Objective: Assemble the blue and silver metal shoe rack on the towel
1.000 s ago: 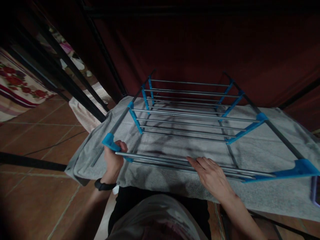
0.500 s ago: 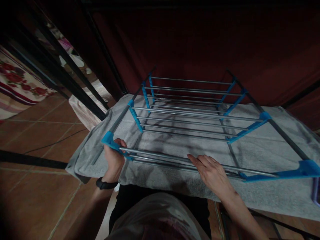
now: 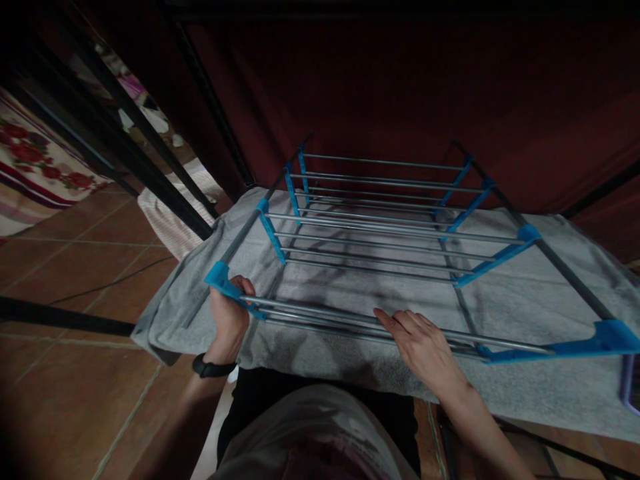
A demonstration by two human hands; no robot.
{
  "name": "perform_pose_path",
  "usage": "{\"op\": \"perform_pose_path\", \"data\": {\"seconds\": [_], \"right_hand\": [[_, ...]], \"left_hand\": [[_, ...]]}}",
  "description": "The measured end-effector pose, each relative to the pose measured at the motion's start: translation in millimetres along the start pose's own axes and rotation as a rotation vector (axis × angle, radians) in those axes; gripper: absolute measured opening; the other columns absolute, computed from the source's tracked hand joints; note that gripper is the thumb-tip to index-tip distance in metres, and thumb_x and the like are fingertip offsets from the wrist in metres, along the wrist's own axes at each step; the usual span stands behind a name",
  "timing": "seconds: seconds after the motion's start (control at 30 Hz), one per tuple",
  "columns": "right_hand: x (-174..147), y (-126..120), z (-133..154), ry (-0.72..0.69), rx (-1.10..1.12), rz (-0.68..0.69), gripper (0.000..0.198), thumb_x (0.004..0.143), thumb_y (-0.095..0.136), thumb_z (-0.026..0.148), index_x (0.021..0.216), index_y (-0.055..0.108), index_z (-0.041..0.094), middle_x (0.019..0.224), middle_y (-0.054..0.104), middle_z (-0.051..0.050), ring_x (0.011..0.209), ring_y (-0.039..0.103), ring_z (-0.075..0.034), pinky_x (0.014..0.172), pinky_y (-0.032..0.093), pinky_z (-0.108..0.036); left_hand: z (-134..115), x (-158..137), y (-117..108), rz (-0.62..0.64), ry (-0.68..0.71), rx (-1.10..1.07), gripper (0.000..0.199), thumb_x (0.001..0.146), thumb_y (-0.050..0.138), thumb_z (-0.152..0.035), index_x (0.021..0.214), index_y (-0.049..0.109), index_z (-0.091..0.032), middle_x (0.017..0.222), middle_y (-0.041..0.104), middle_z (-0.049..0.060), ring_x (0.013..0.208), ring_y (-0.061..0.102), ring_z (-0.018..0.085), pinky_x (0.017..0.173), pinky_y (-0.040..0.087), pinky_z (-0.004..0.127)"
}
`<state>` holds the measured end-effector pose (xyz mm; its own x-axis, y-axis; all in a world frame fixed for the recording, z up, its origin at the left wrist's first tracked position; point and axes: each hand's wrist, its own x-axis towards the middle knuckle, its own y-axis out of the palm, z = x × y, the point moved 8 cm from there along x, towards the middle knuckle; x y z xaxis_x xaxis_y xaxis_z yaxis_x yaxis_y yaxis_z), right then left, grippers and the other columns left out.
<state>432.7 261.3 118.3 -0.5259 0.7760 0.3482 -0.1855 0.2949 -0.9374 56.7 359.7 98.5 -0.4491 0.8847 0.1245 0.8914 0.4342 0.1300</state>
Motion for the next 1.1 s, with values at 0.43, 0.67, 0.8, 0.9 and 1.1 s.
{"op": "perform_pose_path", "data": {"seconds": [0.43,0.67,0.8,0.9,1.1], "right_hand": [[-1.0,2.0,-0.9,-0.005,0.004,0.025,0.050,0.099,0.041,0.008,0.147,0.049,0.020,0.097,0.066,-0.006,0.085,0.062,-0.018,0.081,0.048,-0.034],[-1.3,3.6,-2.2,0.002,0.017,0.029,0.049,0.099,0.043,0.010,0.147,0.050,0.020,0.094,0.066,-0.005,0.083,0.062,-0.018,0.080,0.048,-0.034],[-0.7,3.6,-2.3,0.003,0.014,0.028,0.049,0.099,0.043,0.011,0.147,0.050,0.020,0.094,0.067,-0.005,0.082,0.062,-0.018,0.079,0.047,-0.034],[0.0,2.7,-1.4,-0.009,-0.001,0.022,0.048,0.099,0.044,0.011,0.146,0.050,0.020,0.095,0.067,-0.006,0.083,0.062,-0.018,0.079,0.047,-0.034],[1.0,-0.3,-0.1,-0.019,-0.011,-0.014,0.046,0.099,0.043,0.012,0.144,0.053,0.019,0.097,0.068,-0.006,0.084,0.063,-0.019,0.079,0.047,-0.033]], "left_hand": [[0.1,2.4,-0.7,-0.012,0.030,0.013,0.061,0.096,0.027,-0.056,0.054,0.054,-0.020,0.052,0.050,0.004,0.049,0.045,0.014,0.047,0.035,0.027],[-2.3,1.3,1.7,-0.018,0.007,0.013,0.060,0.095,0.028,-0.059,0.055,0.052,-0.021,0.053,0.050,0.004,0.051,0.045,0.014,0.048,0.035,0.028],[-4.3,0.1,2.0,-0.021,0.001,0.041,0.062,0.094,0.028,-0.062,0.054,0.051,-0.021,0.053,0.050,0.004,0.051,0.045,0.014,0.048,0.036,0.028],[-4.9,-0.2,3.6,0.002,0.010,0.059,0.062,0.094,0.027,-0.061,0.054,0.053,-0.021,0.053,0.050,0.004,0.052,0.046,0.015,0.048,0.036,0.028],[-5.9,-0.8,5.2,0.007,-0.005,0.047,0.062,0.093,0.028,-0.065,0.055,0.050,-0.022,0.056,0.051,0.005,0.053,0.045,0.015,0.049,0.036,0.029]]}}
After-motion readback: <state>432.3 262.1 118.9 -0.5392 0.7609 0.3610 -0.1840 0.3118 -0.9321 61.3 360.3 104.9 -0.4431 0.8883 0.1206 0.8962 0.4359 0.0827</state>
